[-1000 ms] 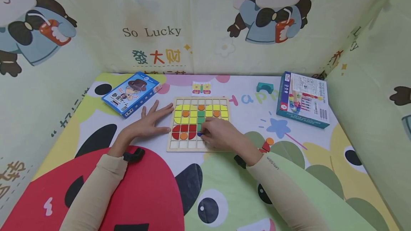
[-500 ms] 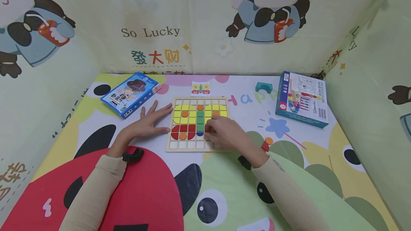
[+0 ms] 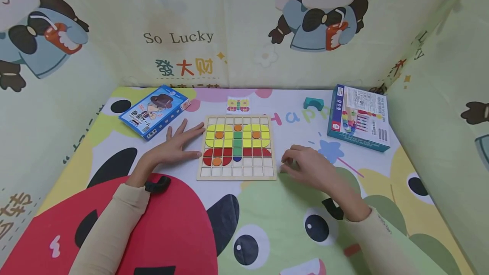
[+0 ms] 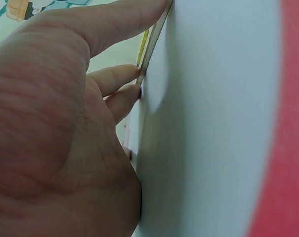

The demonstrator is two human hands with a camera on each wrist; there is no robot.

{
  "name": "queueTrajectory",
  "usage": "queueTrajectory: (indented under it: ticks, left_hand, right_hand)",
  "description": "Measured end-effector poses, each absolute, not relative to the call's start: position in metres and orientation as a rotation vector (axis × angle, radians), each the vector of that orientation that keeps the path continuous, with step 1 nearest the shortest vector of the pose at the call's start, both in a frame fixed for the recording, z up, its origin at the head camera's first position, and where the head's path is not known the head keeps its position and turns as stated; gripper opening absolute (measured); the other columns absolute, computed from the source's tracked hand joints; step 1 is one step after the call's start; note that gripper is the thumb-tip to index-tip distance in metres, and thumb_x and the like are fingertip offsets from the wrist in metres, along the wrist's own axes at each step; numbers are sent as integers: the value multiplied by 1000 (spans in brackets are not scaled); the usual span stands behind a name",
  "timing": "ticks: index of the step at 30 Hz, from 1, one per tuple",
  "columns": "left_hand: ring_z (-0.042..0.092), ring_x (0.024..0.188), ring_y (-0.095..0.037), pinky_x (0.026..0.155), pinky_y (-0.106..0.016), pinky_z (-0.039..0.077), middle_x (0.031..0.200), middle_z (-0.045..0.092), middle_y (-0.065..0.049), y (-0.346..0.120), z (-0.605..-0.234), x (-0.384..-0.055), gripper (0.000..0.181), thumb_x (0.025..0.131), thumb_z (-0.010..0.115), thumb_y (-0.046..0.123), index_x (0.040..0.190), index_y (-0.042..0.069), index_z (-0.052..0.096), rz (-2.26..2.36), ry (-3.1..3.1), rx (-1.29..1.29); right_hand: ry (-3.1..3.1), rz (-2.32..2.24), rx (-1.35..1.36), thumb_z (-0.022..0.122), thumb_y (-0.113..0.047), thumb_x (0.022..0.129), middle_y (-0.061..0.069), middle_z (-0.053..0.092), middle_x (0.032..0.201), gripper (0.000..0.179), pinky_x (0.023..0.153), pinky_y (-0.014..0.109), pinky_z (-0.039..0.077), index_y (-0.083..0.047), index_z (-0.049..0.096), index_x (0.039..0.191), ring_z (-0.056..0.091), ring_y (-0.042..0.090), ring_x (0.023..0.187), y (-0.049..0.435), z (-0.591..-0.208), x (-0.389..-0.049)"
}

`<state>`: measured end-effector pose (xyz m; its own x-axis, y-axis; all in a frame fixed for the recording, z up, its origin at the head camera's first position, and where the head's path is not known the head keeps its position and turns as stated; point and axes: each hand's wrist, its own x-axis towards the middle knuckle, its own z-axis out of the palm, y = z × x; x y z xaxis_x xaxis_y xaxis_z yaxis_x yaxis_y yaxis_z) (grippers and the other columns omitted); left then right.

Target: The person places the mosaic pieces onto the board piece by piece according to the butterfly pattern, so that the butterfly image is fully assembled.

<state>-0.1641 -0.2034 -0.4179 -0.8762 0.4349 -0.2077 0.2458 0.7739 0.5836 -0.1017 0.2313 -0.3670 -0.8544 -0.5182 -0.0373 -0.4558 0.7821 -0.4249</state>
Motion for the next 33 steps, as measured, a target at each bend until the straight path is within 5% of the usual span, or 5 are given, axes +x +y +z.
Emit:
queueTrajectory:
  ticks: [13, 24, 33]
  left_hand:
    - [-18, 166, -41, 122, -77, -22, 181, 15, 1, -206, -420, -164, 92, 91, 74, 49, 169, 30, 28, 790, 2641, 517]
    - [-18, 167, -40, 122, -76, -22, 181, 16, 2, -204, -419, -164, 92, 92, 74, 49, 169, 30, 28, 793, 2645, 516]
    - [-17, 166, -40, 122, -77, -23, 181, 16, 1, -203, -418, -164, 91, 92, 74, 48, 169, 29, 28, 803, 2638, 519]
  right_hand:
    - [2772, -634, -820, 85, -9, 88, -16, 68, 93, 22, 69, 22, 55, -23, 79, 103, 56, 0, 81, 296, -371, -84]
    - [2719, -610, -839, 84, -7, 88, -11, 69, 98, 30, 64, 19, 45, -19, 80, 115, 49, 0, 76, 301, -379, -82]
    - [2712, -596, -874, 84, -9, 88, -12, 68, 94, 23, 65, 19, 49, -19, 82, 109, 52, -1, 77, 298, -378, -83]
